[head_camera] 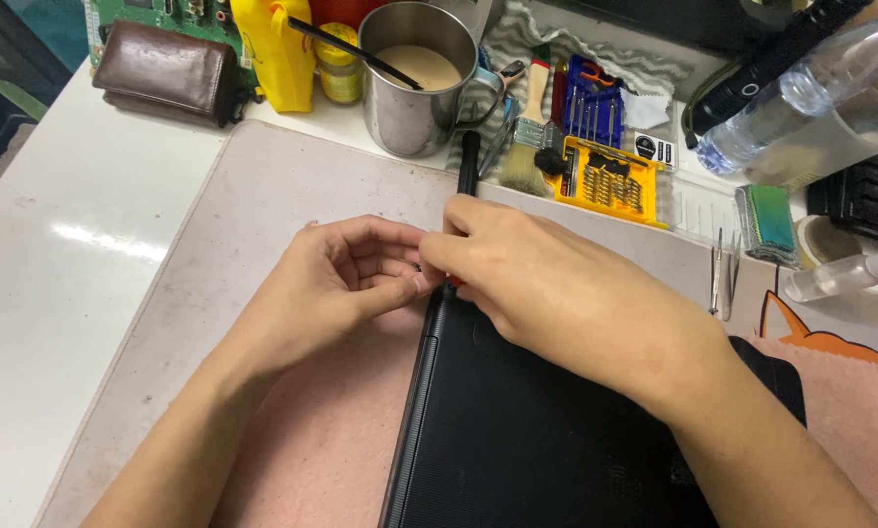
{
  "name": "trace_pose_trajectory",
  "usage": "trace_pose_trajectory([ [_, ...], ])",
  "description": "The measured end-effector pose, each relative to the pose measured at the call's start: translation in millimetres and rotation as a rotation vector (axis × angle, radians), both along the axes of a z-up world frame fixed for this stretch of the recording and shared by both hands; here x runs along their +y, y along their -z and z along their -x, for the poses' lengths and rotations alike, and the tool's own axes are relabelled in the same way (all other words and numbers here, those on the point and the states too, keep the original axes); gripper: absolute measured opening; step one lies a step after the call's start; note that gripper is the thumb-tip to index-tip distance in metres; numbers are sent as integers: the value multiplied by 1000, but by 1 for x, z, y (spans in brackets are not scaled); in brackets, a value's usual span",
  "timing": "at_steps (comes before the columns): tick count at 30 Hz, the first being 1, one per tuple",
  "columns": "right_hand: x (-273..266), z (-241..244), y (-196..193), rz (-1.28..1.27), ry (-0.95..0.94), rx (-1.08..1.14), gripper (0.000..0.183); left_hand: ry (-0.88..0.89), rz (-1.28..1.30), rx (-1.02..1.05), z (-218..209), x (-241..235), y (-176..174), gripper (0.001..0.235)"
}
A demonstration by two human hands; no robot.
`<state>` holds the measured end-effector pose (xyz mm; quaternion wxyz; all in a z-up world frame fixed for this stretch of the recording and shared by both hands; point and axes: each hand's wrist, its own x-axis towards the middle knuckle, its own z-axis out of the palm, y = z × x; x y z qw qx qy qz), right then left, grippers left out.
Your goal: The person uses a red screwdriver to remove several screws from the bottom panel of a black laptop. They place the removed screws on the desk and continue unscrewing different sections of the laptop base.
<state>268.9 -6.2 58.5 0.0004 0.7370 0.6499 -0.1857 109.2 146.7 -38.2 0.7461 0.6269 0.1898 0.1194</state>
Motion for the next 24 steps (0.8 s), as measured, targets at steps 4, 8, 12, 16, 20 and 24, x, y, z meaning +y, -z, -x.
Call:
trace_pose_trajectory([
  [4, 6, 3, -2, 27, 78, -15, 33, 9, 5, 15, -1, 1, 3, 38],
  [8, 2, -3, -2, -6, 21, -47, 24, -14, 24, 34, -1, 1, 3, 40],
  [12, 2, -1, -2, 8, 12, -25, 17, 3, 9, -5, -1, 1, 5, 35],
  [16, 5, 2, -7, 75, 154, -39, 34, 13, -11, 7, -2, 1, 6, 38],
  [20, 1, -6, 0, -17, -20, -35, 13, 20, 23, -28, -3, -2, 15, 37],
  [24, 4, -2, 0, 16, 16, -19, 32, 40, -52, -20, -3, -6, 9, 35],
])
